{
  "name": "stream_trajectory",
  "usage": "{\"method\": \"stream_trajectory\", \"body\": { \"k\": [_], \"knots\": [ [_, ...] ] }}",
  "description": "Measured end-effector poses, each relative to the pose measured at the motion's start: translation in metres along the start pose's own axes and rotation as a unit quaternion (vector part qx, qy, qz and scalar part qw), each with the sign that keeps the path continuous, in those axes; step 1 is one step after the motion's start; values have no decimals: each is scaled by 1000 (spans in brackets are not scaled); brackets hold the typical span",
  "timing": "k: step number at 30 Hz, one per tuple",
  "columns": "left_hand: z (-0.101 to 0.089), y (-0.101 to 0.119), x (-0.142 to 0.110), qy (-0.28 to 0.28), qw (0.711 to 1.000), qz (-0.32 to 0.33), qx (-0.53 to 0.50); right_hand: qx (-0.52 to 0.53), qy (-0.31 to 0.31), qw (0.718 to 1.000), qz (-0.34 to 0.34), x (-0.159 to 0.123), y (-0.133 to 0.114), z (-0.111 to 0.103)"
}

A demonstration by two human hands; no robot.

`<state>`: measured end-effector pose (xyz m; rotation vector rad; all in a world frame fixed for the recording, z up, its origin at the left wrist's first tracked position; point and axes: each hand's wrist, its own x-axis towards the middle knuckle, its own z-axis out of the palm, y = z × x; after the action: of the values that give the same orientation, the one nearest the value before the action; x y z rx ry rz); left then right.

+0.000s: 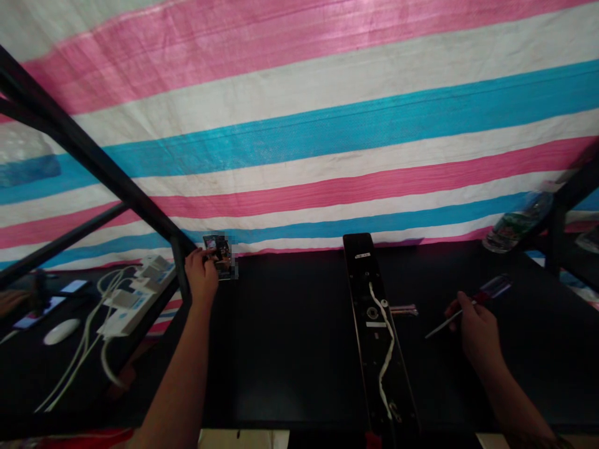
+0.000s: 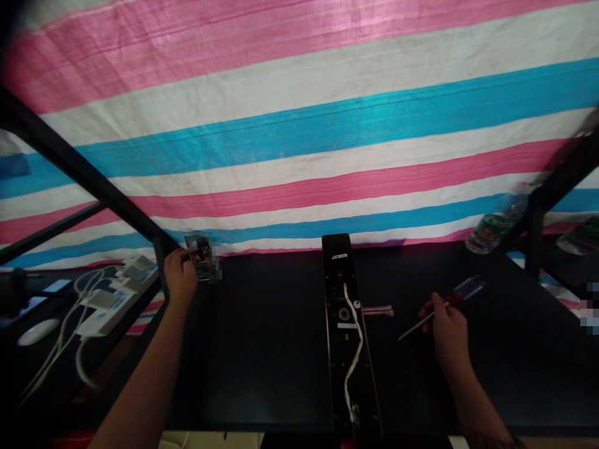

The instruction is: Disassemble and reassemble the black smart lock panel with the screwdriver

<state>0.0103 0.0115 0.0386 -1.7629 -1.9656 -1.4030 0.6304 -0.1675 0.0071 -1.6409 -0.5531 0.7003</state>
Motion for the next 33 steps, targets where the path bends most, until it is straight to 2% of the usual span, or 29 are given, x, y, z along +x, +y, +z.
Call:
{"method": "stream_trajectory", "body": {
  "k": [4, 7, 10, 13, 19, 26, 33],
  "knots": [
    [0, -3, -1, 53, 998, -41, -13, 6, 4, 1000, 0, -2, -2, 1],
    [3, -6, 2, 56, 996, -67, -28, 5, 5, 1000, 2, -4, -5, 1],
    [5, -12, -1, 26, 994, -94, -44, -3, 5, 1000, 9, -5, -7, 1],
    [6, -18, -16, -11, 991, -124, -47, -5, 11, 1000, 12, -6, -10, 2],
    [-4, -29, -46, -64, 986, -153, -16, -27, 5, 1000, 5, -10, -15, 2],
    [-11, -42, -38, -131, 978, -161, 21, -22, 1, 1000, 7, -8, -11, 0],
    [-6, -46, -29, -149, 973, -170, 43, -18, 5, 1000, 6, -7, -9, 0]
  ]
}}
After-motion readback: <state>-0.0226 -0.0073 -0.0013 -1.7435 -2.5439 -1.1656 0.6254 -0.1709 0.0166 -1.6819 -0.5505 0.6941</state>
